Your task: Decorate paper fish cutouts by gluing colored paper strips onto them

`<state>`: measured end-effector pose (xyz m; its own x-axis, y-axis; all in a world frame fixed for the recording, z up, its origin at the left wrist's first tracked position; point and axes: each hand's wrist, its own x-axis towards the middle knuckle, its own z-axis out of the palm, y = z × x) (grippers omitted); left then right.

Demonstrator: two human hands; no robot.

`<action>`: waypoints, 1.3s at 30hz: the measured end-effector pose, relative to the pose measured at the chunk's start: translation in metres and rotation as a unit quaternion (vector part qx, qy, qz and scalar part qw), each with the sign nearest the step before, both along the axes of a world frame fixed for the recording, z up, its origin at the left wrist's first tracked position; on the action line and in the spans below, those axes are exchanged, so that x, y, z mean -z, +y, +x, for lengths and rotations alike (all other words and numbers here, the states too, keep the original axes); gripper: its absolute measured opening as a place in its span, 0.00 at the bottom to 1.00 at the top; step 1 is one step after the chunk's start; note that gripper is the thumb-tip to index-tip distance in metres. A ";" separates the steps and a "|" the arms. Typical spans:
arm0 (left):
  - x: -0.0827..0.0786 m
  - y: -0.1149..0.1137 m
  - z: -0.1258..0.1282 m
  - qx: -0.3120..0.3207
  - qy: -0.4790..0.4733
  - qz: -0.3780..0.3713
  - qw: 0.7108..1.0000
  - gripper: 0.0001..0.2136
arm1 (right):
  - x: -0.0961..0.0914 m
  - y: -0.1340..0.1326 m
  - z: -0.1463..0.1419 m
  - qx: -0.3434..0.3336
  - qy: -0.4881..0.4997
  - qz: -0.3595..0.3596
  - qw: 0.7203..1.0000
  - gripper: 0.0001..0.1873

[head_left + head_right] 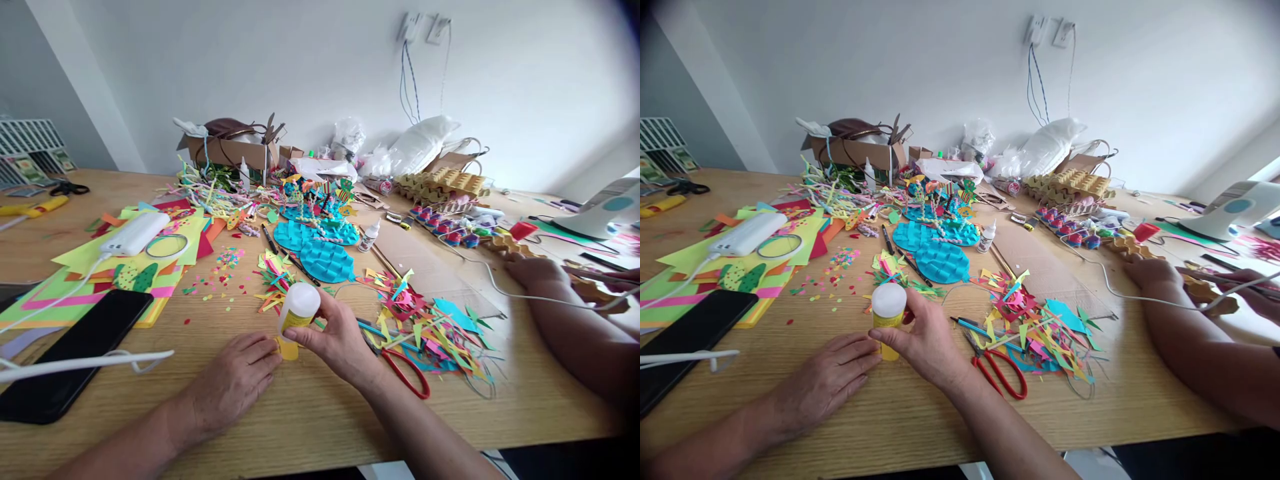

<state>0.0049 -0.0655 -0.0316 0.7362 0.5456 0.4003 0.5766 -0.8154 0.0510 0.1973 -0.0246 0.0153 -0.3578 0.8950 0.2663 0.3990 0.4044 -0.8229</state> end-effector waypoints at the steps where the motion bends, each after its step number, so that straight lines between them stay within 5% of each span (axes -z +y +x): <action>1: 0.000 0.000 0.000 0.000 -0.004 -0.003 1.000 0.13 | -0.001 0.001 -0.001 -0.001 -0.003 0.001 1.000 0.22; 39: 0.003 0.002 0.002 -0.009 -0.021 -0.033 0.999 0.11 | 0.003 0.002 -0.009 -0.017 -0.002 0.025 1.000 0.16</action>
